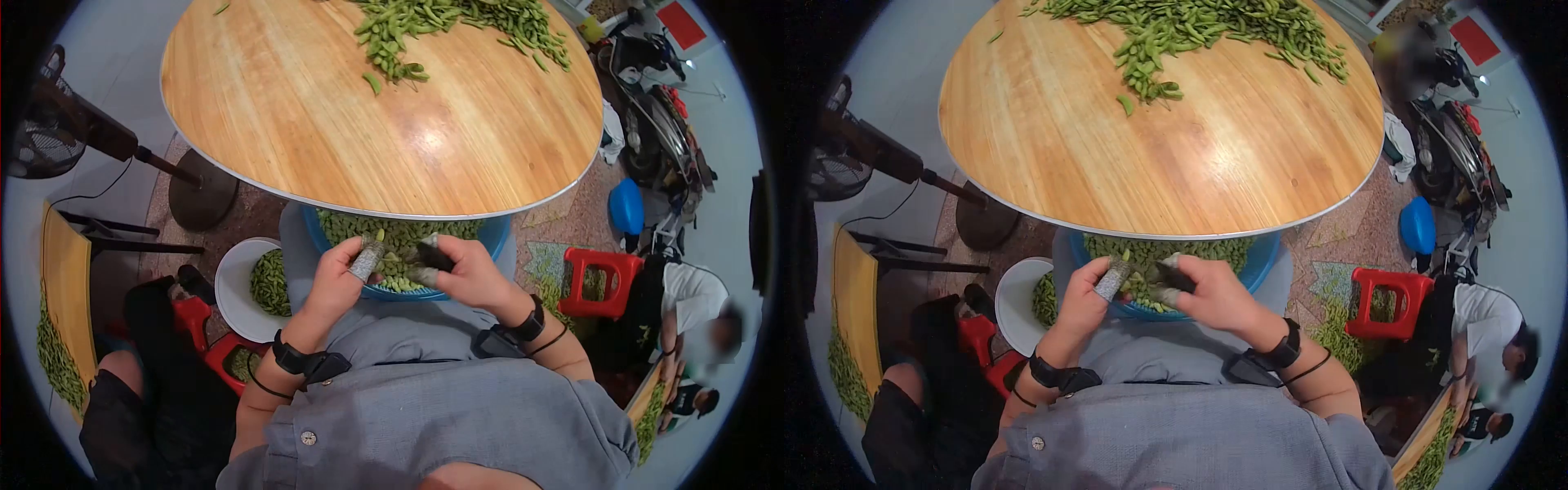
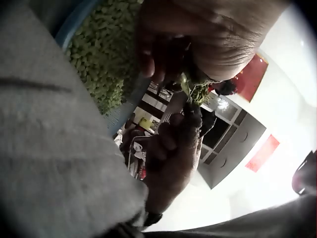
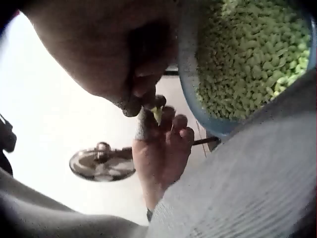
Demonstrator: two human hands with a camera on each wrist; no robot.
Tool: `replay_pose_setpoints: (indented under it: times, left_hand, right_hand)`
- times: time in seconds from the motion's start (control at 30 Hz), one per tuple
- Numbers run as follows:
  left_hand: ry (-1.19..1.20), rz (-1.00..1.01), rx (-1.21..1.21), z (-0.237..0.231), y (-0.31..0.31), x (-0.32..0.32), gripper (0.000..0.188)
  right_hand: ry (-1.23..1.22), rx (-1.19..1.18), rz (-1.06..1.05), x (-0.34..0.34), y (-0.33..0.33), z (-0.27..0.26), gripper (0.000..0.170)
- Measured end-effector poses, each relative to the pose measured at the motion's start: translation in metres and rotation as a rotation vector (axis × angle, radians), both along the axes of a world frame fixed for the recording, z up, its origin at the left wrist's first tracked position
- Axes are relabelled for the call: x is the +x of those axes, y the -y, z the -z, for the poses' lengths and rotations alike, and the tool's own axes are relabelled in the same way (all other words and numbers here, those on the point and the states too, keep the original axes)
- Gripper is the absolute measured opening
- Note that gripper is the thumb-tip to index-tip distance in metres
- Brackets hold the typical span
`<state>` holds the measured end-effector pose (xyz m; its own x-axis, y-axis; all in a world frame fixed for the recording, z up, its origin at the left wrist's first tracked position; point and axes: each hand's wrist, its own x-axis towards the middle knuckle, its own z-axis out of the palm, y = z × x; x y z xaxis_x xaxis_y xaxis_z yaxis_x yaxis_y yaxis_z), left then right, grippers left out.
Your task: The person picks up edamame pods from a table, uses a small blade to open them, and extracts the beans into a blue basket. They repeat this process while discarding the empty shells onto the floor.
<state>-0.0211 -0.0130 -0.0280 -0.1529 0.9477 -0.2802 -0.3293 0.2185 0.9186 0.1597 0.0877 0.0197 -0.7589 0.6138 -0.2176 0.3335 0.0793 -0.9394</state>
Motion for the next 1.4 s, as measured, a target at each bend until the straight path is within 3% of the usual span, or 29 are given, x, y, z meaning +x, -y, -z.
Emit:
replay_pose_setpoints:
  times: [0.03, 0.07, 0.1, 0.13, 0.3, 0.4, 0.43, 0.47, 0.5, 0.53, 0.6, 0.7, 0.77, 0.83, 0.87, 0.9, 0.93, 0.97, 1.0, 1.07, 1.17, 1.23, 1.3, 1.33, 1.4]
  left_hand:
    - [0.134, -0.060, -0.066, -0.002, 0.002, -0.001, 0.012]
    - [0.133, -0.074, -0.061, -0.003, 0.004, -0.003, 0.012]
    - [0.369, -0.152, -0.140, -0.004, 0.006, -0.006, 0.014]
    - [0.608, -0.226, -0.211, -0.005, 0.006, -0.008, 0.016]
    - [0.685, -0.218, -0.196, -0.006, 0.023, -0.037, 0.017]
    - [0.336, -0.243, -0.190, 0.002, 0.045, -0.070, 0.028]
    - [0.334, -0.248, -0.182, 0.010, 0.056, -0.081, 0.028]
    - [-0.031, -0.319, -0.203, 0.022, 0.069, -0.090, 0.034]
    - [-0.397, -0.385, -0.220, 0.029, 0.082, -0.096, 0.040]
    - [-0.402, -0.392, -0.213, 0.031, 0.095, -0.100, 0.040]
    - [-1.480, -0.139, -0.471, 0.031, 0.117, -0.104, 0.050]
    - [-1.517, -0.006, -0.602, 0.028, 0.129, -0.108, 0.050]
    - [-1.514, -0.058, -0.479, 0.018, 0.116, -0.107, 0.044]
    - [-1.240, -0.179, -0.206, 0.003, 0.092, -0.100, 0.039]
    - [-0.951, -0.219, -0.184, -0.010, 0.074, -0.091, 0.033]
    - [-0.848, -0.186, -0.037, -0.022, 0.058, -0.084, 0.030]
    - [-0.739, -0.152, 0.106, -0.034, 0.043, -0.075, 0.027]
    - [-0.434, -0.196, 0.121, -0.048, 0.026, -0.058, 0.024]
    - [-0.128, -0.235, 0.129, -0.058, 0.010, -0.044, 0.022]
    - [-0.055, -0.189, 0.139, -0.065, -0.021, -0.030, 0.022]
    - [0.029, -0.043, 0.091, -0.066, -0.046, -0.027, 0.020]
    - [0.040, 0.071, 0.024, -0.065, -0.052, -0.022, 0.019]
    - [0.000, -0.011, 0.035, -0.064, -0.055, -0.017, 0.016]
    - [-0.011, -0.034, 0.046, -0.061, -0.056, -0.013, 0.015]
    - [-0.018, -0.002, 0.055, -0.061, -0.057, -0.010, 0.015]
  right_hand:
    - [0.000, 0.002, -0.014, -0.009, 0.001, -0.006, 0.024]
    - [0.031, 0.254, -0.184, -0.019, 0.002, -0.018, 0.029]
    - [0.057, 0.511, -0.352, -0.030, 0.003, -0.025, 0.034]
    - [-0.079, 0.519, -0.334, -0.038, 0.009, -0.023, 0.036]
    - [-0.090, 0.587, -0.361, -0.060, -0.006, -0.046, 0.026]
    - [-0.085, 0.570, -0.177, -0.079, -0.047, -0.053, 0.021]
    - [0.046, 0.523, -0.126, -0.084, -0.064, -0.058, 0.020]
    - [0.013, 0.703, -0.092, -0.091, -0.092, -0.038, 0.018]
    - [0.131, 0.757, -0.062, -0.101, -0.104, -0.052, 0.016]
    - [0.166, 0.776, -0.024, -0.112, -0.118, -0.055, 0.017]
    - [0.199, 0.860, 0.010, -0.136, -0.142, -0.052, 0.018]
    - [0.280, 1.017, 0.046, -0.167, -0.168, -0.031, 0.016]
    - [0.326, 1.093, 0.052, -0.177, -0.171, -0.024, 0.014]
    - [0.329, 1.042, 0.095, -0.175, -0.159, -0.022, 0.012]
    - [0.296, 0.992, 0.059, -0.170, -0.154, -0.020, 0.015]
    - [0.298, 0.992, 0.064, -0.162, -0.147, -0.023, 0.015]
    - [0.241, 0.757, 0.019, -0.150, -0.136, -0.030, 0.020]
    - [0.185, 0.520, -0.025, -0.137, -0.126, -0.036, 0.025]
    - [0.192, 0.514, -0.019, -0.123, -0.115, -0.040, 0.025]
    - [0.014, -0.171, -0.021, -0.098, -0.092, -0.043, 0.030]
    - [-0.201, -0.338, 0.139, -0.072, -0.062, -0.039, 0.024]
    - [-0.211, -0.319, 0.168, -0.053, -0.056, -0.044, 0.030]
    - [-0.139, 0.024, 0.140, -0.032, -0.051, -0.049, 0.034]
    - [-0.028, 0.058, 0.057, -0.021, -0.053, -0.042, 0.041]
    - [-0.050, 0.085, 0.011, -0.011, -0.047, -0.042, 0.043]
